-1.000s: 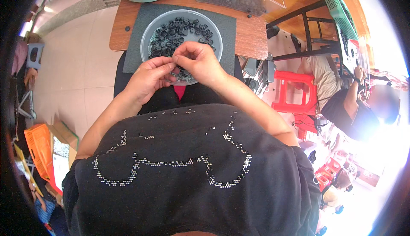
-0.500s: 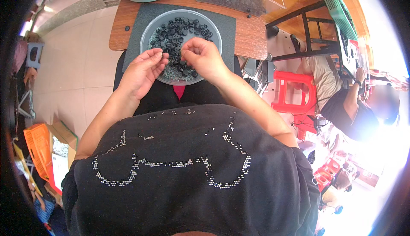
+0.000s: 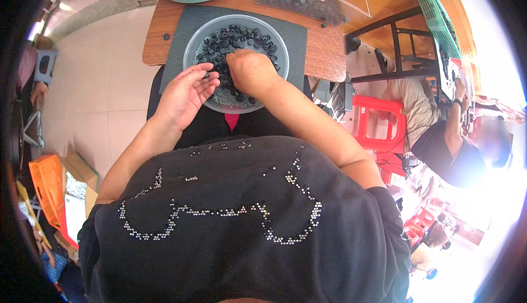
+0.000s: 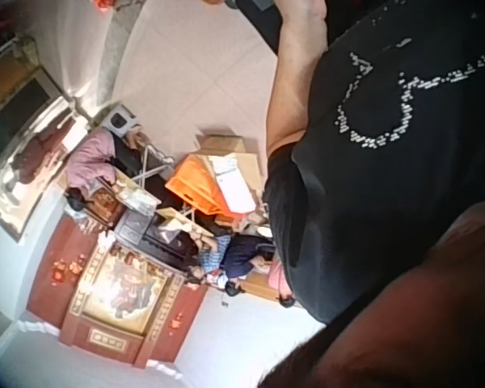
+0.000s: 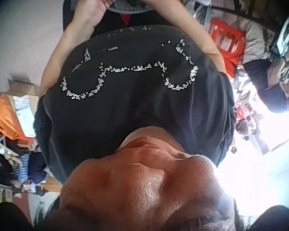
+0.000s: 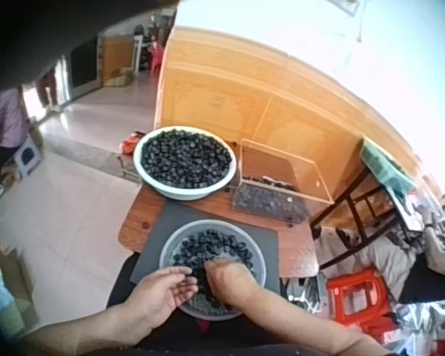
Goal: The person repeatedly takes small plastic caps and metal pins from a bowl and assembles them together by inserting the pins into the caps by hand.
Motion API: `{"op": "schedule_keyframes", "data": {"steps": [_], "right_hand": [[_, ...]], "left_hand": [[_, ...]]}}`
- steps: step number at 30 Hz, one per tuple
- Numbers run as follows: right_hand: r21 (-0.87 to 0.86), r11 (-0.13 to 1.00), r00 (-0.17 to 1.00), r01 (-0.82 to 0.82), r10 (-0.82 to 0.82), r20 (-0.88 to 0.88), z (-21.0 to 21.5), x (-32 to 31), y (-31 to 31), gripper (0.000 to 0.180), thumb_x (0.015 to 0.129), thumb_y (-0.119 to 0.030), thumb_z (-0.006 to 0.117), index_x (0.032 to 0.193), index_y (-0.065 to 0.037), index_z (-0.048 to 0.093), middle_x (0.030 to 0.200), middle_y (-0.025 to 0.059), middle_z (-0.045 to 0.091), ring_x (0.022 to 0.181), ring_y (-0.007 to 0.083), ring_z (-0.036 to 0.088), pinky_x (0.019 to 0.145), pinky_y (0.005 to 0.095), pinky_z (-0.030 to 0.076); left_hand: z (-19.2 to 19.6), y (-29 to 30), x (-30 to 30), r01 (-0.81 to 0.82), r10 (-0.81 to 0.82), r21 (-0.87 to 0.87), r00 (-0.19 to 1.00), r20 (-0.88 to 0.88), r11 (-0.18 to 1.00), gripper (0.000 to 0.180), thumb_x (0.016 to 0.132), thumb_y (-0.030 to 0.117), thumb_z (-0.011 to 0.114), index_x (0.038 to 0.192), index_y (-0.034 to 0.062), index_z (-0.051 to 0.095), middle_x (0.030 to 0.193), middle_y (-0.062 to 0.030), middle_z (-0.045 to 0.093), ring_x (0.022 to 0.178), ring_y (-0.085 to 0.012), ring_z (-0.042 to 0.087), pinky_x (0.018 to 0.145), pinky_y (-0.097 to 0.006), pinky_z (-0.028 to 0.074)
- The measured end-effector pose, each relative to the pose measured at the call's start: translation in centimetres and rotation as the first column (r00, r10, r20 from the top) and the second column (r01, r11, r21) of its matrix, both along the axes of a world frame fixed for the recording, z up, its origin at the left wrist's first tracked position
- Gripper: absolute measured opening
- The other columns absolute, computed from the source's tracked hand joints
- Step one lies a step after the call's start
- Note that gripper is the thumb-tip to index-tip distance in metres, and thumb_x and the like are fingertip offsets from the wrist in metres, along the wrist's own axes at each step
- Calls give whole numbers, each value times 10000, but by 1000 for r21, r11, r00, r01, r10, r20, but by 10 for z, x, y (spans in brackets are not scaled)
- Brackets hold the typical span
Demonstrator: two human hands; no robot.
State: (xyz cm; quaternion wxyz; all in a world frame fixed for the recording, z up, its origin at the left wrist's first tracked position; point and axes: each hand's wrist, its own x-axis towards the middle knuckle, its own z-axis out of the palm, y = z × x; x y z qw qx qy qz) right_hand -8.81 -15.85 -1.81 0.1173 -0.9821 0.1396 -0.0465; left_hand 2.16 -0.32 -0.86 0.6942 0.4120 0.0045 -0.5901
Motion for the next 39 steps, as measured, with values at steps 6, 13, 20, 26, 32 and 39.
{"op": "schedule_keyframes", "data": {"steps": [6, 13, 20, 26, 32, 39], "right_hand": [[208, 977, 967, 37, -87, 239, 2, -7, -4, 163, 729, -55, 621, 887, -17, 628, 786, 123, 626, 673, 287, 614, 605, 362, 500], [567, 822, 940, 63, -240, 243, 46, -18, 28, 173, 709, -40, 618, 880, -10, 622, 782, 160, 621, 722, 318, 622, 634, 379, 499], [556, 831, 927, -18, -195, 321, 59, -20, 42, 175, 773, 16, 629, 944, -9, 608, 726, 32, 586, 645, 54, 542, 548, 214, 435], [824, 563, 909, 61, -372, 187, 55, -30, 32, 106, 823, 20, 623, 923, -5, 600, 762, -7, 589, 693, 22, 530, 610, 169, 419], [851, 524, 832, 17, -479, 279, 57, -27, 38, 54, 777, 7, 635, 827, -11, 636, 738, 27, 604, 588, 56, 528, 525, 209, 425], [646, 761, 904, 56, -313, 291, 61, -28, 39, 38, 785, -2, 636, 822, -11, 631, 749, 38, 601, 595, 62, 532, 531, 214, 434]], "left_hand": [[0, -1, -1, 40, -40, 0, 998, 45, 999, 232, 888, 71, 503, 1104, -4, 538, 972, -110, 617, 875, -165, 608, 781, -256, 495], [8, -3, -7, 77, -77, 3, 995, 61, 997, 241, 869, 115, 597, 1077, -5, 586, 938, -71, 625, 804, -123, 584, 725, -222, 466], [3, 0, -2, 124, -139, -135, 985, -106, 983, 207, 875, 115, 595, 1057, 17, 604, 898, -20, 624, 780, -75, 573, 707, -185, 459], [10, 0, -1, 116, -144, -174, 977, -157, 978, 206, 875, 108, 592, 1059, 14, 603, 897, -31, 624, 772, -60, 578, 704, -163, 481], [11, -1, -2, 146, -164, -157, 980, -109, 977, 198, 874, 124, 601, 1036, 10, 612, 874, -31, 628, 754, -57, 582, 699, -162, 490], [11, -1, -4, 151, -164, -125, 981, -105, 981, 179, 873, 129, 605, 1006, 9, 621, 857, -29, 628, 742, -62, 581, 698, -170, 491]]}}
